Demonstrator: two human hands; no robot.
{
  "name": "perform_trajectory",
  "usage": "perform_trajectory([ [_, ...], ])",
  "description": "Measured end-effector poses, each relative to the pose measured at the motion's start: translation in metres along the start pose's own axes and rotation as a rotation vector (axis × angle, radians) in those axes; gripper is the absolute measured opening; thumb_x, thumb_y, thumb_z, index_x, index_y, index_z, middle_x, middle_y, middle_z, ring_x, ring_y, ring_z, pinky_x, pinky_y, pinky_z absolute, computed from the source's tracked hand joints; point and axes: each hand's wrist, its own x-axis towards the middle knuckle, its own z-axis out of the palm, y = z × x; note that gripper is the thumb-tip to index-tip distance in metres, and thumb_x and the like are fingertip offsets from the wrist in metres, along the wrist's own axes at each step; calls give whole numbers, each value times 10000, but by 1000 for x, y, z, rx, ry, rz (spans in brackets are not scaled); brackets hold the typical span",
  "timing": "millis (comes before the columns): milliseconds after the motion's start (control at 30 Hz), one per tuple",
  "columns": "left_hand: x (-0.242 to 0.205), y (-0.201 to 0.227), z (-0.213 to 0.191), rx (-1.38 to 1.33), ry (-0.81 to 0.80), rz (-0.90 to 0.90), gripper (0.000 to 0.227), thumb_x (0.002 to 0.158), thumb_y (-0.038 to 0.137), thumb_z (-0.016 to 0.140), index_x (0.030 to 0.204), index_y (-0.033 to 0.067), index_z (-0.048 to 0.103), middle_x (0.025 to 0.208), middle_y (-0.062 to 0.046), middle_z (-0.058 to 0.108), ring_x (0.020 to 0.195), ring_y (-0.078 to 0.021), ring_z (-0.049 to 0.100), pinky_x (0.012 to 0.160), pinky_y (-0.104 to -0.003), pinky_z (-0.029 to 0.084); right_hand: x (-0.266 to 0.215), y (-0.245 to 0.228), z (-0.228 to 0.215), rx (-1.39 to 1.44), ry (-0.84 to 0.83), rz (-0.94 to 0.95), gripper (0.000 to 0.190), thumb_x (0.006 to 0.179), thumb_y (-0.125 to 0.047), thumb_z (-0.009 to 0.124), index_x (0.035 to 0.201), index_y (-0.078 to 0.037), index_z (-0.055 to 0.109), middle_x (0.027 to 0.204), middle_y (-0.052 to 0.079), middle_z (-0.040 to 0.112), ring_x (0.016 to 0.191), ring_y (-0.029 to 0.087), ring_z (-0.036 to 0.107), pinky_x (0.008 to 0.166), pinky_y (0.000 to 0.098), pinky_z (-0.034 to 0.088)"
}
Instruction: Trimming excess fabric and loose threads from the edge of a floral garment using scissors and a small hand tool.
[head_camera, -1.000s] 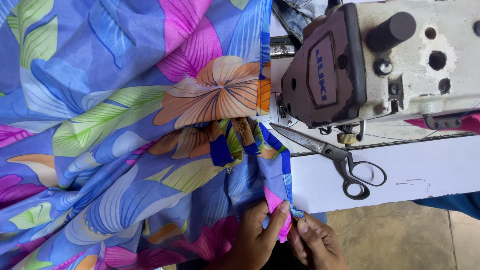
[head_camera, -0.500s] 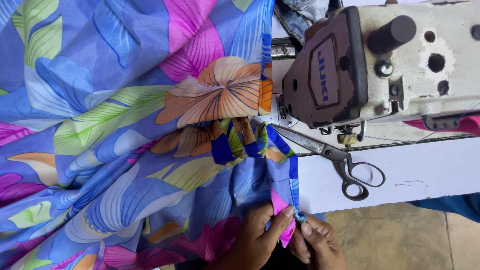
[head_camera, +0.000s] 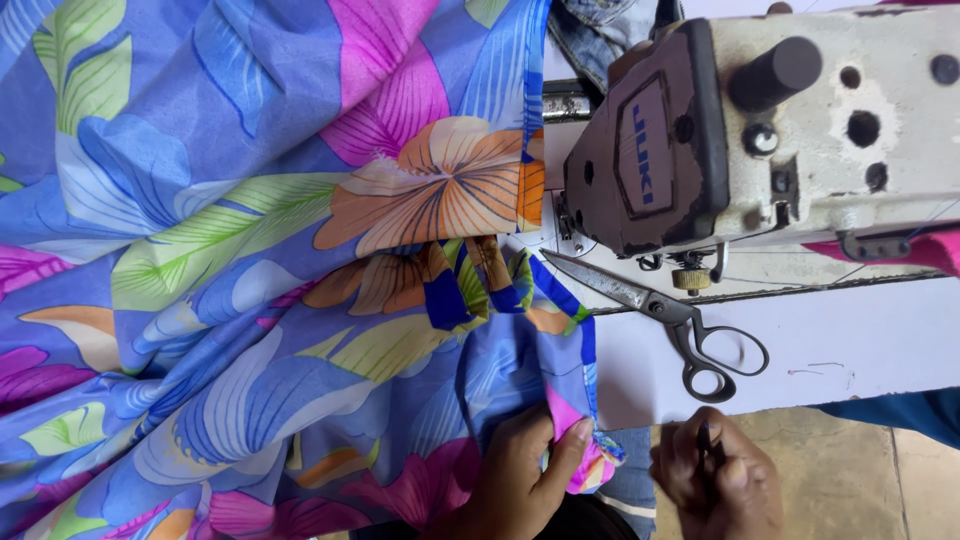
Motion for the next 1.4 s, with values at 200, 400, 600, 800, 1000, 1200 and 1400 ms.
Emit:
perform_trajectory([
  [200, 1, 8, -8, -32, 7, 31, 291, 1067, 243, 504, 900, 52, 646, 764, -81, 680, 681, -246, 667, 635, -390, 485, 17, -16, 54, -826, -10, -160, 259, 747, -116, 854, 962, -3, 766, 882, 90, 751, 822, 148, 724, 747, 215, 568],
  [400, 1, 10, -10, -5, -32, 67, 281, 1064, 219, 510, 873, 42, 615, 770, -109, 665, 686, -270, 639, 638, -411, 463, 10, -2, 48, -838, 36, -147, 58, 863, -87, 735, 862, -30, 744, 800, 60, 697, 676, 105, 639, 601, 204, 478],
  [600, 1, 13, -11, -49, -26, 122, 276, 1068, 202, 477, 909, 25, 618, 775, -106, 648, 688, -260, 626, 640, -403, 462, 0, 16, 44, -730, 119, -82, 60, 912, -95, 693, 891, -41, 675, 822, 52, 644, 500, 43, 470, 449, 187, 360],
  [800, -17, -5, -3, -119, -36, 66, 349, 1047, 270, 477, 977, 59, 747, 838, -90, 771, 795, -271, 735, 746, -386, 542, -2, 19, 43, -474, 152, 57, 103, 925, -72, 693, 902, 24, 665, 784, 85, 650, 528, 132, 640, 513, 236, 527],
  [1000, -30, -17, 14, -16, 223, -111, 268, 997, 266, 614, 1059, 52, 764, 896, -107, 756, 836, -224, 727, 743, -336, 570, 0, 4, 42, -510, 127, 227, 102, 938, -111, 717, 919, -11, 708, 834, 30, 558, 592, 97, 454, 552, 243, 344],
  [1200, -22, -16, 16, -77, 261, -271, 290, 998, 330, 609, 1028, 112, 796, 859, -19, 770, 853, -165, 724, 805, -310, 560, -40, 13, 30, -435, 258, 202, 593, 954, -547, 574, 726, -7, 672, 493, 81, 514, 366, 168, 418, 359, 286, 269],
  [1400, -10, 2, 7, -118, 193, -116, 303, 1032, 262, 552, 860, 68, 709, 683, -41, 681, 636, -180, 655, 609, -342, 513, -54, 34, 46, -983, 284, -201, 377, 842, 60, 712, 1214, 3, 687, 1261, 140, 751, 1165, 139, 753, 1023, 171, 575],
])
